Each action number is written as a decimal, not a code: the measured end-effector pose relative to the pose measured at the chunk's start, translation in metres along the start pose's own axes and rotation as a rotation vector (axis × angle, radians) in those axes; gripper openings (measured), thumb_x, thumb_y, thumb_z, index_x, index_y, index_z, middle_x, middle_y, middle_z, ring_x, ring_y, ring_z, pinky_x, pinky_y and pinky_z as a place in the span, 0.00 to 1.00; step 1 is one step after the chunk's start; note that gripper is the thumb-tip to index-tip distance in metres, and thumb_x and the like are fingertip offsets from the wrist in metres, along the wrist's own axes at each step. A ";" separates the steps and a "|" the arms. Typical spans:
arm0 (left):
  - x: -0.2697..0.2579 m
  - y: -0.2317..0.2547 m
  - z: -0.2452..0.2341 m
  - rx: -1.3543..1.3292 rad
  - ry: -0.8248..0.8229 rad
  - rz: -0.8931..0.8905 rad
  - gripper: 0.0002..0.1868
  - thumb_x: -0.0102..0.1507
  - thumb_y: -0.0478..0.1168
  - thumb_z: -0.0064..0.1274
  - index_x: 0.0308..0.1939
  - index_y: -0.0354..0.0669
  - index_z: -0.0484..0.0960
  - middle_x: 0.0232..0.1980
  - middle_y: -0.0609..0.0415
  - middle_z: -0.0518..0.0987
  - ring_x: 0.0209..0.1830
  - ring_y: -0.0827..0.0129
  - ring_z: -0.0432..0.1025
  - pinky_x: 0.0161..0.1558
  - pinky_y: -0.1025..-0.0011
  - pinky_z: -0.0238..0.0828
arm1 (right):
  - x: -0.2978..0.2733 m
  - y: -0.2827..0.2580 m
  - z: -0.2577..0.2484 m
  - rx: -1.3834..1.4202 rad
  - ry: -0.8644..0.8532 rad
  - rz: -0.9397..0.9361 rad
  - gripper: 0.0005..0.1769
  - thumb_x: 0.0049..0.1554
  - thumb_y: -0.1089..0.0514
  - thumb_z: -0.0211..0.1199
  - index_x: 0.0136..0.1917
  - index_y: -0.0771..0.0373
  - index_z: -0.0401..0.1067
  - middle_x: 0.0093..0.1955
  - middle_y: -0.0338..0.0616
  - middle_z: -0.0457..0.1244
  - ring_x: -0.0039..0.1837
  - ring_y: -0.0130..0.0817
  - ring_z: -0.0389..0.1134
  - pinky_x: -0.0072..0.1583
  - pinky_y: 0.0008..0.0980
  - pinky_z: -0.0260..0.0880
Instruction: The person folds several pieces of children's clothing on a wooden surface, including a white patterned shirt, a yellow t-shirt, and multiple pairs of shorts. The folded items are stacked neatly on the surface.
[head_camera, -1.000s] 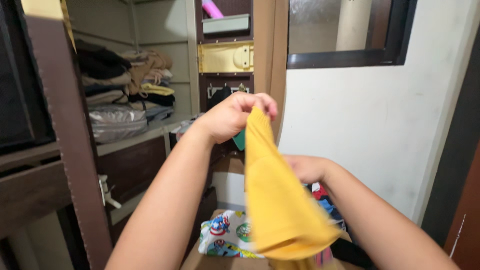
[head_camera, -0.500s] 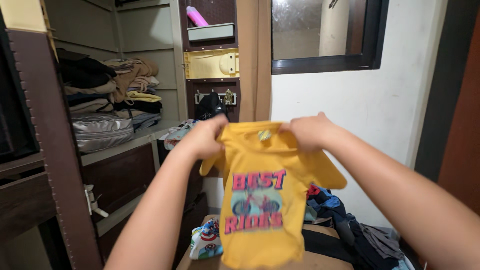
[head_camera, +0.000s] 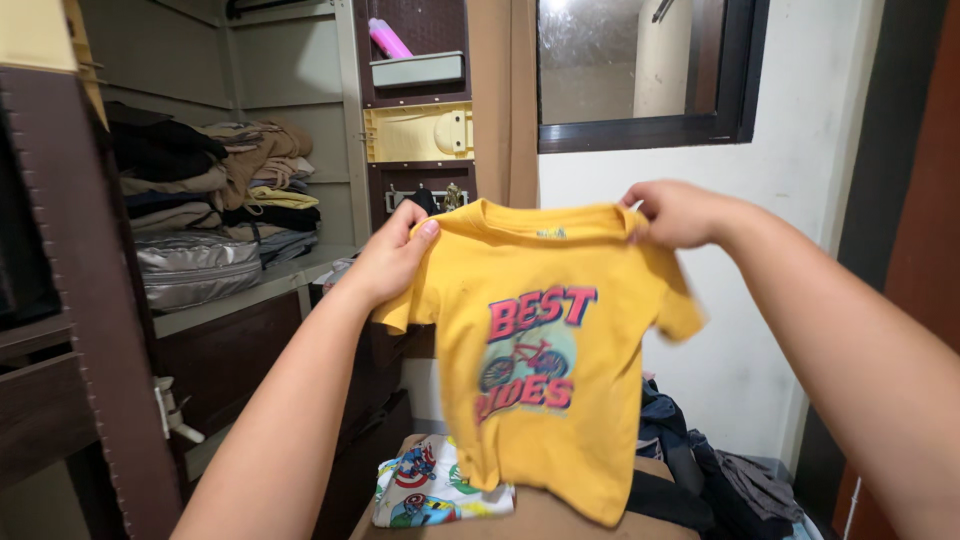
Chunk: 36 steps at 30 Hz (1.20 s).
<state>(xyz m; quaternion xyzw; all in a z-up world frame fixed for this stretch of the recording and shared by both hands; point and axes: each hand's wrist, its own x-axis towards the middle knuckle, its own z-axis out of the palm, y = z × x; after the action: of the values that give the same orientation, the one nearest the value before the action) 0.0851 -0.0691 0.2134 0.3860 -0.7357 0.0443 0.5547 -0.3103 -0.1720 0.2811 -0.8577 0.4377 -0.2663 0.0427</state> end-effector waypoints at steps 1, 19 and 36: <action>-0.002 0.009 0.001 -0.070 -0.026 -0.075 0.19 0.67 0.52 0.56 0.45 0.39 0.70 0.38 0.52 0.79 0.40 0.72 0.71 0.44 0.63 0.73 | -0.002 0.001 -0.002 -0.078 0.084 0.053 0.14 0.62 0.55 0.64 0.59 0.62 0.76 0.50 0.50 0.73 0.50 0.39 0.72 0.56 0.42 0.73; -0.115 -0.032 -0.066 -0.784 0.030 -0.215 0.25 0.59 0.25 0.48 0.58 0.48 0.68 0.39 0.56 0.77 0.28 0.77 0.67 0.29 0.79 0.61 | -0.092 0.116 -0.020 0.615 -0.107 0.066 0.28 0.59 0.67 0.56 0.73 0.58 0.66 0.51 0.60 0.73 0.46 0.51 0.77 0.45 0.48 0.77; -0.259 -0.089 0.147 0.545 -0.594 -1.240 0.32 0.68 0.65 0.46 0.53 0.39 0.83 0.56 0.44 0.83 0.54 0.55 0.78 0.53 0.60 0.73 | -0.130 0.149 0.350 -0.054 -0.433 0.636 0.33 0.56 0.36 0.66 0.39 0.75 0.75 0.36 0.58 0.71 0.37 0.50 0.74 0.43 0.46 0.74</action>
<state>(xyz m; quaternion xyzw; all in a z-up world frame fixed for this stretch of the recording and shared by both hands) 0.0478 -0.0693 -0.0950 0.8506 -0.4647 -0.2025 0.1397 -0.3076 -0.2194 -0.1184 -0.7163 0.6696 -0.0409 0.1921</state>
